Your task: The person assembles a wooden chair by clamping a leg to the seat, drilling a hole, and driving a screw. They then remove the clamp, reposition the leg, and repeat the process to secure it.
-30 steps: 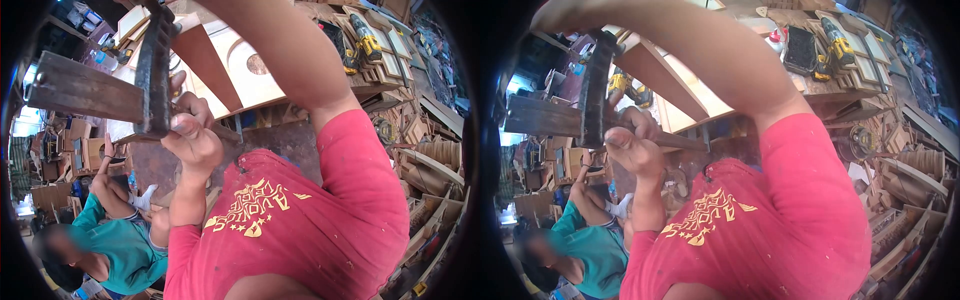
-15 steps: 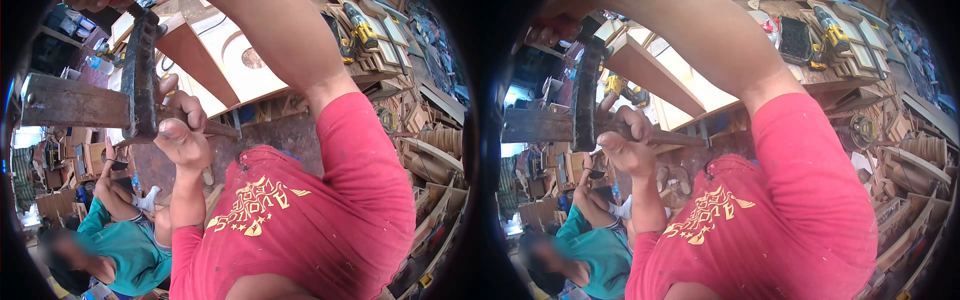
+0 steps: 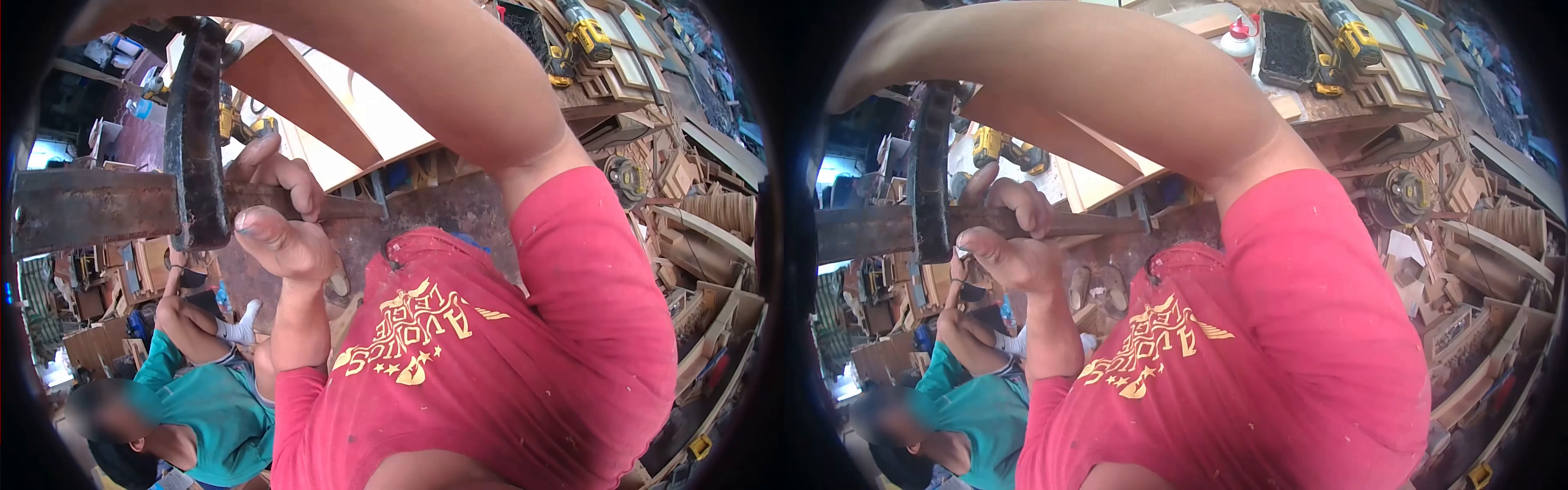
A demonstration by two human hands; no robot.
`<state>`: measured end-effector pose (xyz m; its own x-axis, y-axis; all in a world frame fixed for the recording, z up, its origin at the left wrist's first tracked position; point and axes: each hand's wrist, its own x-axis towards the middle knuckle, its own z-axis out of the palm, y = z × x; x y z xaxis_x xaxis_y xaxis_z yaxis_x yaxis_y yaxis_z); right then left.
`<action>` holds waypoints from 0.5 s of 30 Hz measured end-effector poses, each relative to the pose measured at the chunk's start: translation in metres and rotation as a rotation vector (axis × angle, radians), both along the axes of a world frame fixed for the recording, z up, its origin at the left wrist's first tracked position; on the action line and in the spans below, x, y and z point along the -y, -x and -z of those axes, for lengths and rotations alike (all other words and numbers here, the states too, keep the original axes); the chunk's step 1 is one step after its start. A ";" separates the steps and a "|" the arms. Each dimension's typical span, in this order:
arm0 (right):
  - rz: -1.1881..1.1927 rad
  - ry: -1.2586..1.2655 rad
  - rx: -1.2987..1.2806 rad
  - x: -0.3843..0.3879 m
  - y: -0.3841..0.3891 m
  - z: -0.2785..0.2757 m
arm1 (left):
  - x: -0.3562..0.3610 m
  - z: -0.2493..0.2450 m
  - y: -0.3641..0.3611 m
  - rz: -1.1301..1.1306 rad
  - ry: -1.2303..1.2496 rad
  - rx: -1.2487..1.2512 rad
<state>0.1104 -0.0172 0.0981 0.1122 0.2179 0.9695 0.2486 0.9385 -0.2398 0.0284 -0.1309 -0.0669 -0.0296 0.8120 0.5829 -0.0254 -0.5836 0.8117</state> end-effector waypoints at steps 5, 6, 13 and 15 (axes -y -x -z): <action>-0.615 0.471 -0.010 -0.028 -0.052 0.070 | 0.001 -0.001 0.002 0.007 0.024 0.024; -0.578 0.490 -0.057 -0.036 -0.067 0.114 | 0.001 -0.001 0.000 -0.002 0.036 0.049; -0.161 0.994 0.748 -0.028 -0.125 0.414 | -0.052 0.025 0.047 -0.053 -0.212 0.190; 0.068 0.850 0.923 -0.003 -0.108 0.391 | -0.071 0.015 0.028 -0.139 -0.186 0.054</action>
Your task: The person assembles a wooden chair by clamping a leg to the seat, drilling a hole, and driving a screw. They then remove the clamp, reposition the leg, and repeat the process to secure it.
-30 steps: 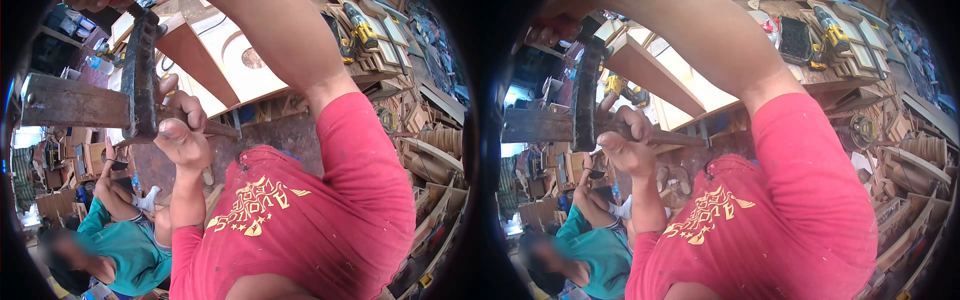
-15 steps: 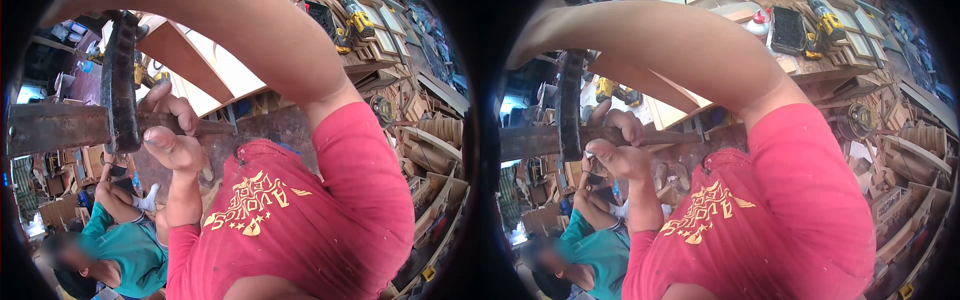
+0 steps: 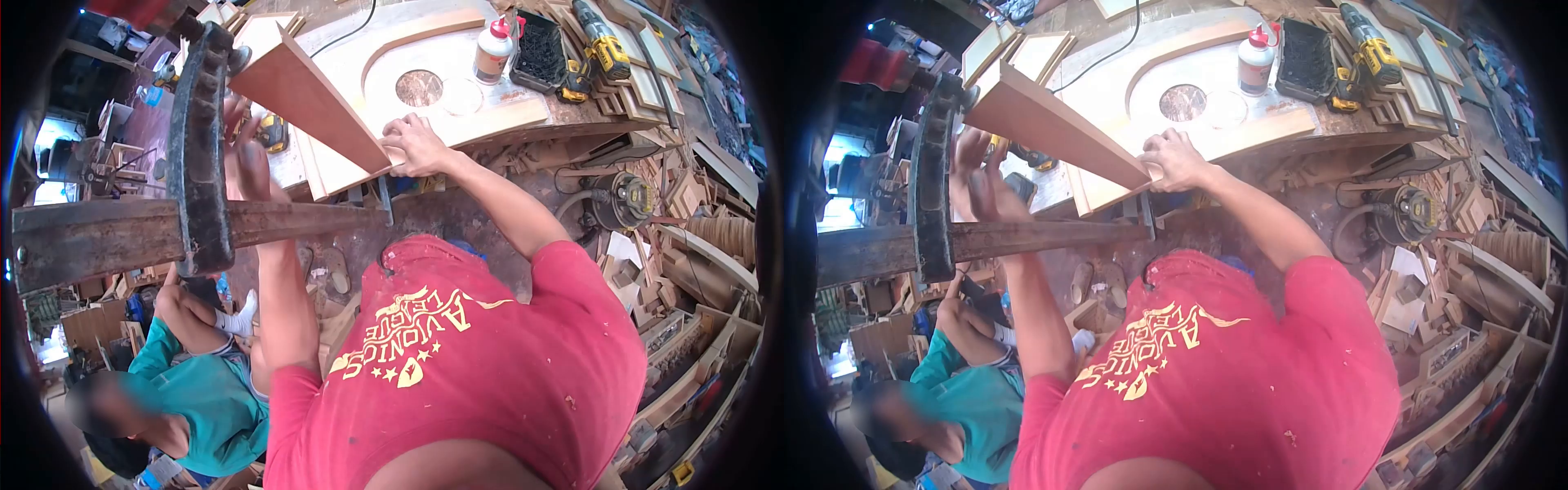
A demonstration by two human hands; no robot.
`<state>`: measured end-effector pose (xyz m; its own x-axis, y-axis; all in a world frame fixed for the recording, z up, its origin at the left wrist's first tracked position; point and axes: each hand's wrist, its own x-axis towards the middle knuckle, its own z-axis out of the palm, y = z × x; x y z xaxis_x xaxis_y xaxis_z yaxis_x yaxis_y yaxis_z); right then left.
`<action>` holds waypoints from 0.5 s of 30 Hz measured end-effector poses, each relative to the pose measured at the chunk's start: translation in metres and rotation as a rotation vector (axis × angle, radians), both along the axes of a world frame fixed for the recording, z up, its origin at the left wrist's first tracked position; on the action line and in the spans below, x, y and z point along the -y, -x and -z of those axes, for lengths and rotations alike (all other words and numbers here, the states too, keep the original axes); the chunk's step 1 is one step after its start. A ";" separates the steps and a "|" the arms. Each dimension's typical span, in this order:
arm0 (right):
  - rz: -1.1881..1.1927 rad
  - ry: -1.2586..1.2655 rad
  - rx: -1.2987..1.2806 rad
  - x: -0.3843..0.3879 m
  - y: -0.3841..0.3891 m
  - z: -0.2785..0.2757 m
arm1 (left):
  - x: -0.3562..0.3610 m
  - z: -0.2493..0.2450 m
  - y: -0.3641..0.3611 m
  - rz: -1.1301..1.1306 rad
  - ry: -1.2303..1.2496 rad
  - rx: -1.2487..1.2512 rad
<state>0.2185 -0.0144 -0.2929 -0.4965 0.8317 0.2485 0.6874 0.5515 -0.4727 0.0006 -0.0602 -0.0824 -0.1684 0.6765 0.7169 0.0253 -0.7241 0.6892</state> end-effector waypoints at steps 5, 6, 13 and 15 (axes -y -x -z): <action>0.020 -0.093 -0.015 0.000 0.007 0.022 | -0.029 0.000 -0.031 0.050 0.107 -0.203; 0.025 -0.107 -0.029 0.002 0.008 0.025 | -0.037 0.004 -0.034 0.032 0.115 -0.189; 0.038 -0.054 -0.078 0.004 0.007 0.022 | -0.053 0.016 -0.040 -0.080 0.082 -0.214; 0.043 -0.026 -0.063 0.004 0.007 0.019 | -0.053 0.016 -0.039 -0.098 0.082 -0.219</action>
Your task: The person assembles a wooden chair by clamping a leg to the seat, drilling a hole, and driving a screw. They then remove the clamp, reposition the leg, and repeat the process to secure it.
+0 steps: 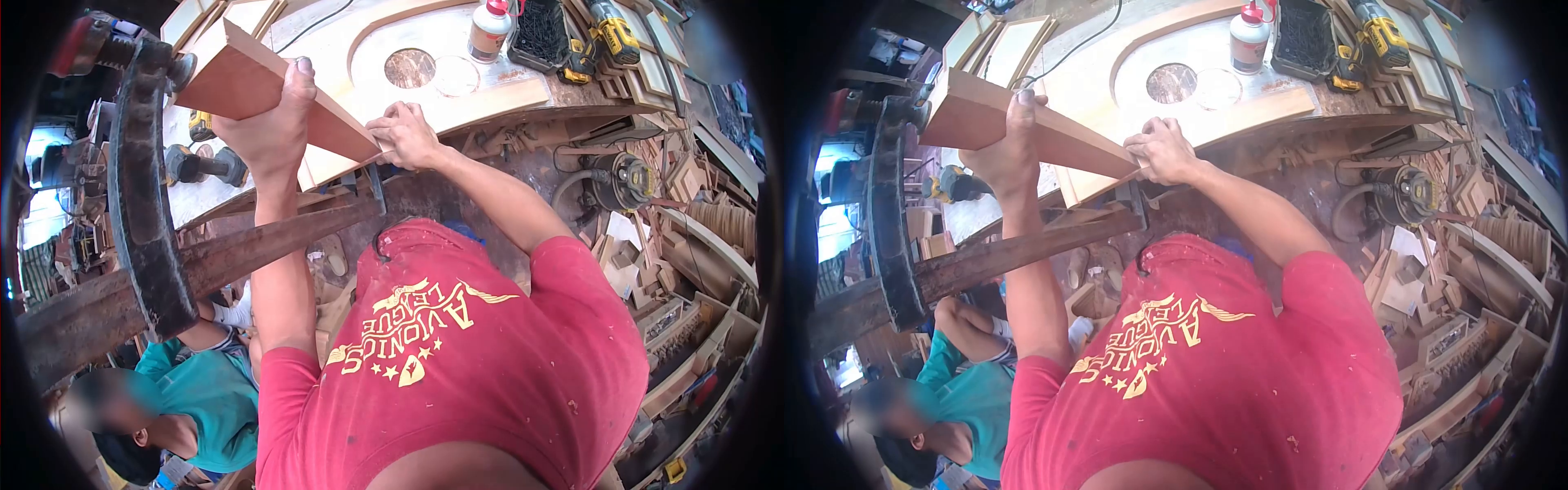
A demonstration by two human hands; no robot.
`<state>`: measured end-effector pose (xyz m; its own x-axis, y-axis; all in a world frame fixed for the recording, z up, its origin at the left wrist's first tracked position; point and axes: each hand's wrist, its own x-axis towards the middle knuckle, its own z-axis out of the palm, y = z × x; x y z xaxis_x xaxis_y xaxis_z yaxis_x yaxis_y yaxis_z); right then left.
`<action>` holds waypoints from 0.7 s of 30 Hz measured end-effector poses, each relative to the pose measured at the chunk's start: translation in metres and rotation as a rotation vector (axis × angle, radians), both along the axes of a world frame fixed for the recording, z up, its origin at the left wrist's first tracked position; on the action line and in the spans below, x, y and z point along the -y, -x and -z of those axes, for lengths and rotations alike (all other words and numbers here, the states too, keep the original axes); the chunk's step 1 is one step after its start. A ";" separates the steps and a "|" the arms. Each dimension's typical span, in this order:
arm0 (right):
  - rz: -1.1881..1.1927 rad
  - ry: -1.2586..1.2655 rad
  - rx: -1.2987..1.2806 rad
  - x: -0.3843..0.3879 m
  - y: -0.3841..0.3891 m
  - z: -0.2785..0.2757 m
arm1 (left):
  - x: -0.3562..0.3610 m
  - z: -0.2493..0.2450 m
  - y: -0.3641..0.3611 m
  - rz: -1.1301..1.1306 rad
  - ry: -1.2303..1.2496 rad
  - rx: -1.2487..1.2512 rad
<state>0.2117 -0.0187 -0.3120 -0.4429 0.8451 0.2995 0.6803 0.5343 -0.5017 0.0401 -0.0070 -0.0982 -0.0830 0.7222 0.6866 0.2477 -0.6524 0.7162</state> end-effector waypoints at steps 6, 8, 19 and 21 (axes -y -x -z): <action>-0.004 -0.098 0.061 -0.001 0.000 0.006 | 0.005 -0.003 -0.003 0.023 0.033 0.040; -0.009 -0.065 0.055 -0.002 0.000 0.005 | 0.004 -0.003 -0.003 0.038 0.024 0.062; -0.037 -0.081 0.028 -0.002 -0.001 0.010 | 0.005 -0.001 -0.002 0.051 0.045 0.081; -0.037 -0.098 0.036 -0.003 -0.001 0.013 | 0.006 -0.002 0.000 0.061 0.042 0.046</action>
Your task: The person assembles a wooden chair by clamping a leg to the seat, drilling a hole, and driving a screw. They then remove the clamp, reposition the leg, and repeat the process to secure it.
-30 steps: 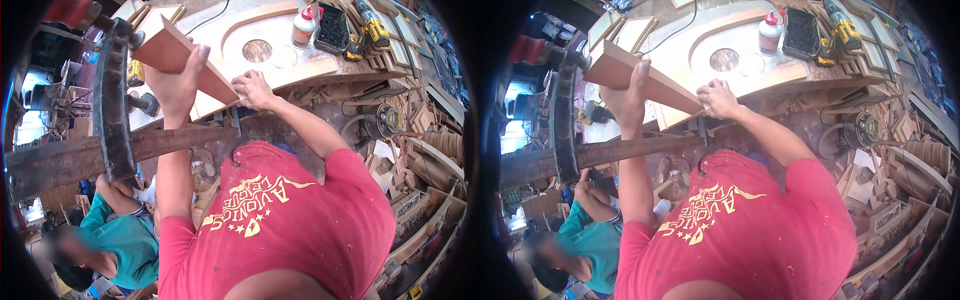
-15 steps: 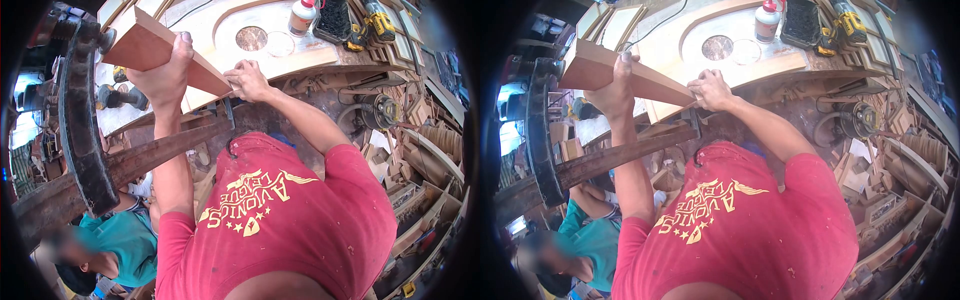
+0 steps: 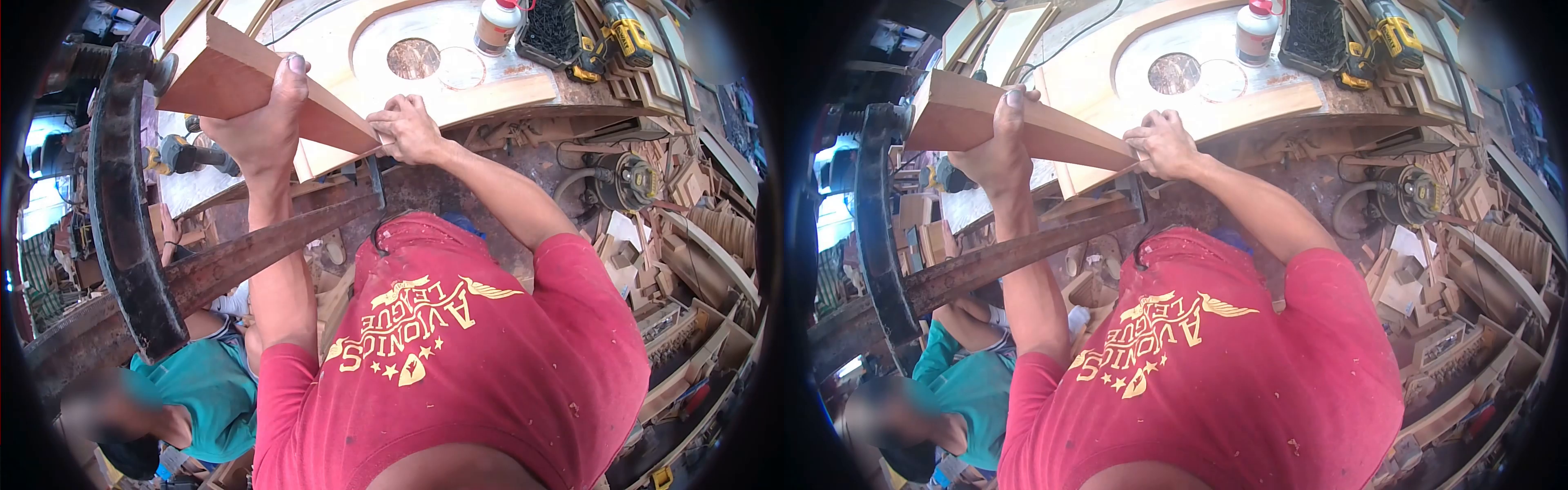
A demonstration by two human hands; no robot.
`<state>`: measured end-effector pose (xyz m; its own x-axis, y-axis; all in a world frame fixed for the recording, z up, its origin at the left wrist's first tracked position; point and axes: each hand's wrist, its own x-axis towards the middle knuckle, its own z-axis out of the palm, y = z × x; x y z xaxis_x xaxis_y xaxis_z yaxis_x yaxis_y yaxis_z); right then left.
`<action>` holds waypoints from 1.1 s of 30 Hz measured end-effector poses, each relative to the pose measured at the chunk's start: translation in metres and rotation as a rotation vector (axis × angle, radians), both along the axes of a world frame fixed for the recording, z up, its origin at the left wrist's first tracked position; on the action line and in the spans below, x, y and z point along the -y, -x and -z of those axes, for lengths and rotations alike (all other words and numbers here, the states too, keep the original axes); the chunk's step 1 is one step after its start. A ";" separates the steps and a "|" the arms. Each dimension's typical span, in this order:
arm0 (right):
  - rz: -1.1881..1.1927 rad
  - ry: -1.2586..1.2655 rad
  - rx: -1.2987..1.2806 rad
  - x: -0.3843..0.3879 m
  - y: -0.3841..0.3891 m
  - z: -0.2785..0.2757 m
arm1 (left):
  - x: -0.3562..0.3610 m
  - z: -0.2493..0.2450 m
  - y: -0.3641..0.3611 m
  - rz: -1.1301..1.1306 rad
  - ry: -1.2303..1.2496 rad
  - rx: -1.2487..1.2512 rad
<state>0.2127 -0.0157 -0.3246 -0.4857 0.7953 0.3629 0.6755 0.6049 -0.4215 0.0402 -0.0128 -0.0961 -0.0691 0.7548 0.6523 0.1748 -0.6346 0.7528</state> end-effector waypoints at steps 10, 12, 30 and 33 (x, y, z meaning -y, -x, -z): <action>0.014 -0.021 -0.025 0.000 0.000 -0.001 | 0.000 -0.001 -0.002 0.012 0.027 0.033; 0.018 -0.025 -0.020 0.002 0.000 -0.004 | 0.000 0.000 -0.001 0.019 0.022 0.016; 0.008 -0.020 -0.033 0.002 0.000 -0.004 | 0.000 0.000 -0.002 0.047 0.020 0.066; 0.007 -0.039 -0.040 0.002 0.000 -0.003 | 0.000 0.000 -0.002 0.062 0.013 0.070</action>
<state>0.2124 -0.0175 -0.3220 -0.4647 0.7834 0.4128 0.6629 0.6169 -0.4244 0.0420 -0.0128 -0.0957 -0.0671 0.7674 0.6377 0.0824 -0.6327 0.7700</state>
